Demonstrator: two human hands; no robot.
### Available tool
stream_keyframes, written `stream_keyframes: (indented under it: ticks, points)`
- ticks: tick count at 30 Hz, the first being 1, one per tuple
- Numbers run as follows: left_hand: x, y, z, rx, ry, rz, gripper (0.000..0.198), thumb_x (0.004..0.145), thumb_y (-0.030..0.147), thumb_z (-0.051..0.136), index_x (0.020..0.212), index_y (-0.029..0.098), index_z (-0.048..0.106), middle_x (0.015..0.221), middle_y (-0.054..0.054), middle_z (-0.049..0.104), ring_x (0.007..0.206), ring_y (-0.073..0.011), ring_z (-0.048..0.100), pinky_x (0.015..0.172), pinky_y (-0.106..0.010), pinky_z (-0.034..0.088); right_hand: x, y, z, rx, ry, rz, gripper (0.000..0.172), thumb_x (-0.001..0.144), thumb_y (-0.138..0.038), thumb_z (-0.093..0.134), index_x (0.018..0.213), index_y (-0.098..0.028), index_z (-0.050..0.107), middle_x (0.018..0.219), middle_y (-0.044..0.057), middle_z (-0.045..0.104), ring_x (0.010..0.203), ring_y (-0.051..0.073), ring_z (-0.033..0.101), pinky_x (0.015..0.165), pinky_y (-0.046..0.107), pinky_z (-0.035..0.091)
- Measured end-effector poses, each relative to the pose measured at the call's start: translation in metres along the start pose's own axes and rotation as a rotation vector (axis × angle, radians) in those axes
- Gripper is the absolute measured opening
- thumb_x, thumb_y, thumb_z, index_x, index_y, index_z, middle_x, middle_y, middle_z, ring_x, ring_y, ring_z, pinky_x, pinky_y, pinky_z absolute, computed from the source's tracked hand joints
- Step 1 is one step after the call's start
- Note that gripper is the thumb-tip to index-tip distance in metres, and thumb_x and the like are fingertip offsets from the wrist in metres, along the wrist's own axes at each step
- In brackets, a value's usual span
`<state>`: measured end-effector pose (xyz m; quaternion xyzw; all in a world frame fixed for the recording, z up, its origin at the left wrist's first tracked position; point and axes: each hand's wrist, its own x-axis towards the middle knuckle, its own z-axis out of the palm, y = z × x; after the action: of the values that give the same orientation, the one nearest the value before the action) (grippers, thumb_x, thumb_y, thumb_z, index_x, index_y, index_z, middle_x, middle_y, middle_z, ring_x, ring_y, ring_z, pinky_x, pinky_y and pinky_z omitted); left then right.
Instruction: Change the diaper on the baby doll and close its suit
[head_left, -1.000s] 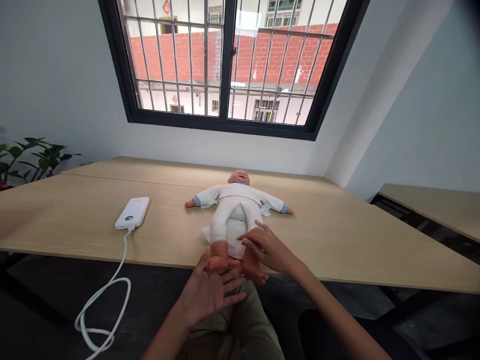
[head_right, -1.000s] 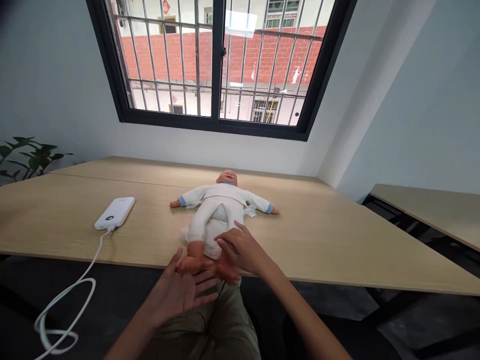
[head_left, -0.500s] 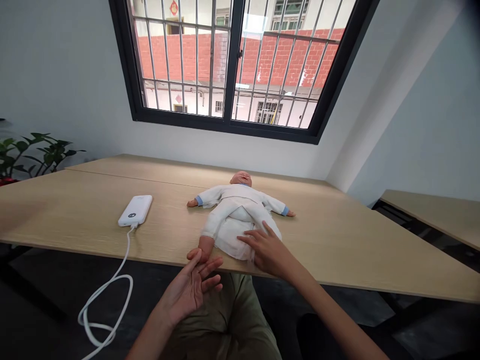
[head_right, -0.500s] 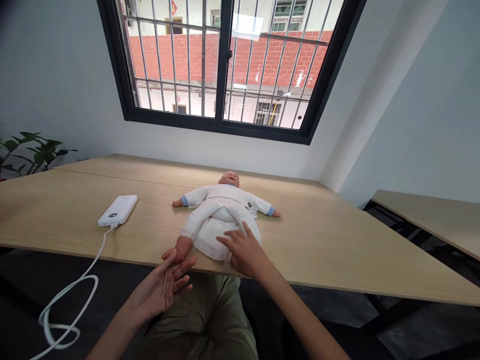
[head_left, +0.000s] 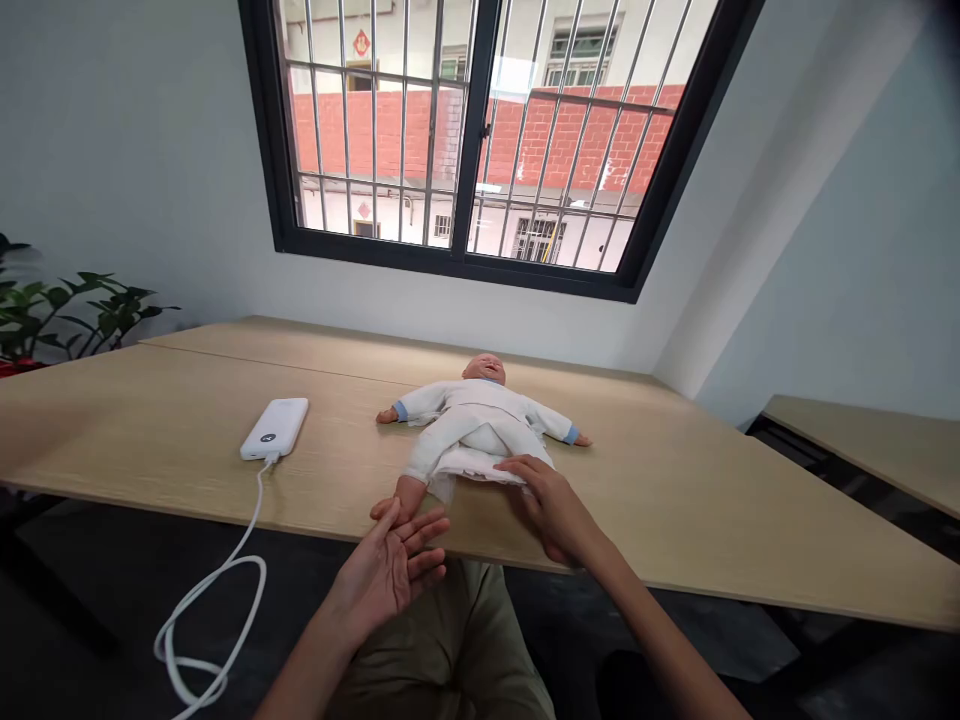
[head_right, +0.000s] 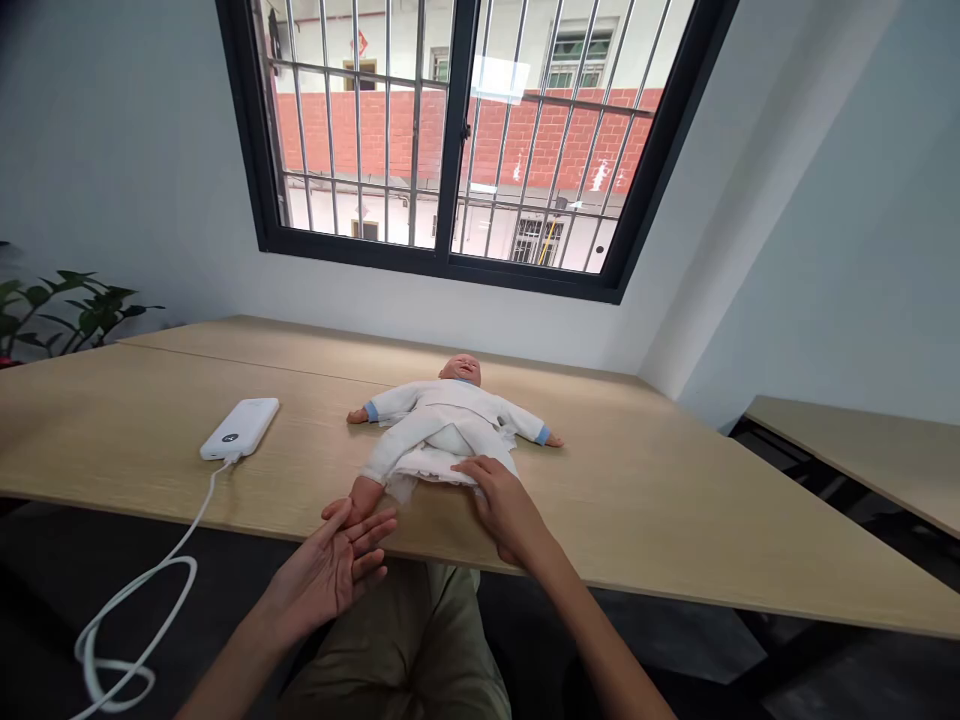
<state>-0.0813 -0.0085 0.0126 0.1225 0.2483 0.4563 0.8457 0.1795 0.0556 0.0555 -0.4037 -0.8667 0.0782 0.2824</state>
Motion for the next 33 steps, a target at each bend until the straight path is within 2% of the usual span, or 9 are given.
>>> stream_keyframes:
  ticks: [5, 10, 14, 17, 19, 22, 25, 28, 33]
  points:
    - [-0.001, -0.001, 0.008, 0.107, 0.054, 0.086, 0.043, 0.103, 0.037, 0.028, 0.121, 0.011, 0.058, 0.120, -0.011, 0.068, 0.072, -0.0185, 0.073, 0.072, -0.034, 0.058, -0.001, 0.003, -0.006, 0.276, 0.131, -0.006, 0.049, 0.079, -0.002, 0.041, 0.117, -0.025, 0.063, 0.121, 0.004, 0.062, 0.115, 0.020, 0.057, 0.102, 0.035, 0.041]
    - [0.001, 0.000, 0.013, 0.265, 0.079, 0.181, 0.037, 0.101, 0.033, 0.037, 0.125, 0.013, 0.056, 0.136, -0.013, 0.057, 0.080, -0.0180, 0.072, 0.076, -0.031, 0.057, 0.001, 0.000, -0.008, 0.515, 0.208, 0.091, 0.028, 0.093, -0.029, 0.049, 0.116, -0.025, 0.065, 0.119, 0.004, 0.065, 0.115, 0.022, 0.057, 0.102, 0.035, 0.042]
    - [0.004, -0.003, 0.013, 0.383, 0.070, 0.243, 0.035, 0.093, 0.031, 0.054, 0.123, 0.015, 0.058, 0.129, -0.013, 0.061, 0.080, -0.0193, 0.070, 0.074, -0.032, 0.056, 0.007, 0.001, -0.009, 0.588, 0.324, 0.176, 0.027, 0.090, -0.040, 0.056, 0.106, -0.022, 0.066, 0.112, 0.006, 0.067, 0.105, 0.023, 0.060, 0.093, 0.034, 0.047]
    - [0.005, 0.001, 0.021, 0.577, 0.107, 0.383, 0.029, 0.082, 0.028, 0.069, 0.107, 0.014, 0.064, 0.100, -0.010, 0.068, 0.070, -0.0196, 0.066, 0.064, -0.031, 0.052, 0.019, 0.000, -0.016, 0.569, 0.338, 0.174, 0.025, 0.089, -0.042, 0.055, 0.095, -0.020, 0.066, 0.101, 0.006, 0.068, 0.095, 0.022, 0.060, 0.088, 0.033, 0.048]
    - [0.012, 0.012, 0.033, 0.726, 0.128, 0.607, 0.023, 0.073, 0.024, 0.076, 0.093, 0.016, 0.067, 0.087, -0.007, 0.066, 0.080, -0.0229, 0.062, 0.070, -0.031, 0.050, 0.032, 0.001, -0.022, 0.515, 0.342, 0.127, 0.024, 0.089, -0.041, 0.054, 0.088, -0.019, 0.065, 0.093, 0.005, 0.067, 0.090, 0.022, 0.059, 0.087, 0.033, 0.047]
    - [0.038, 0.041, 0.052, 0.992, 0.176, 0.973, 0.035, 0.063, 0.024, 0.082, 0.095, 0.022, 0.068, 0.111, -0.009, 0.062, 0.124, -0.0331, 0.041, 0.105, -0.039, 0.036, 0.055, 0.008, -0.029, 0.449, 0.373, 0.066, 0.023, 0.087, -0.040, 0.054, 0.084, -0.018, 0.061, 0.087, 0.004, 0.065, 0.085, 0.021, 0.057, 0.082, 0.031, 0.046]
    - [0.077, 0.074, 0.063, 1.473, 0.228, 0.886, 0.063, 0.048, 0.032, 0.089, 0.104, 0.020, 0.064, 0.134, -0.013, 0.053, 0.135, -0.0412, 0.025, 0.114, -0.052, 0.016, 0.073, 0.020, -0.028, 0.479, 0.397, 0.054, 0.024, 0.085, -0.042, 0.054, 0.084, -0.018, 0.058, 0.085, 0.004, 0.062, 0.082, 0.019, 0.055, 0.077, 0.028, 0.045]
    - [0.108, 0.095, 0.069, 1.701, 0.058, 0.800, 0.063, 0.050, 0.036, 0.087, 0.106, 0.019, 0.066, 0.142, -0.014, 0.048, 0.138, -0.0413, 0.022, 0.114, -0.052, 0.017, 0.082, 0.027, -0.024, 0.540, 0.416, 0.057, 0.022, 0.085, -0.040, 0.053, 0.087, -0.018, 0.057, 0.086, 0.003, 0.061, 0.082, 0.018, 0.055, 0.075, 0.027, 0.044]
    - [0.123, 0.100, 0.078, 1.533, -0.245, 0.746, 0.041, 0.071, 0.044, 0.072, 0.101, 0.016, 0.071, 0.114, -0.010, 0.068, 0.108, -0.0322, 0.057, 0.098, -0.041, 0.042, 0.087, 0.028, -0.026, 0.539, 0.478, 0.034, 0.020, 0.084, -0.038, 0.053, 0.089, -0.019, 0.057, 0.089, 0.003, 0.062, 0.085, 0.019, 0.056, 0.078, 0.028, 0.044]
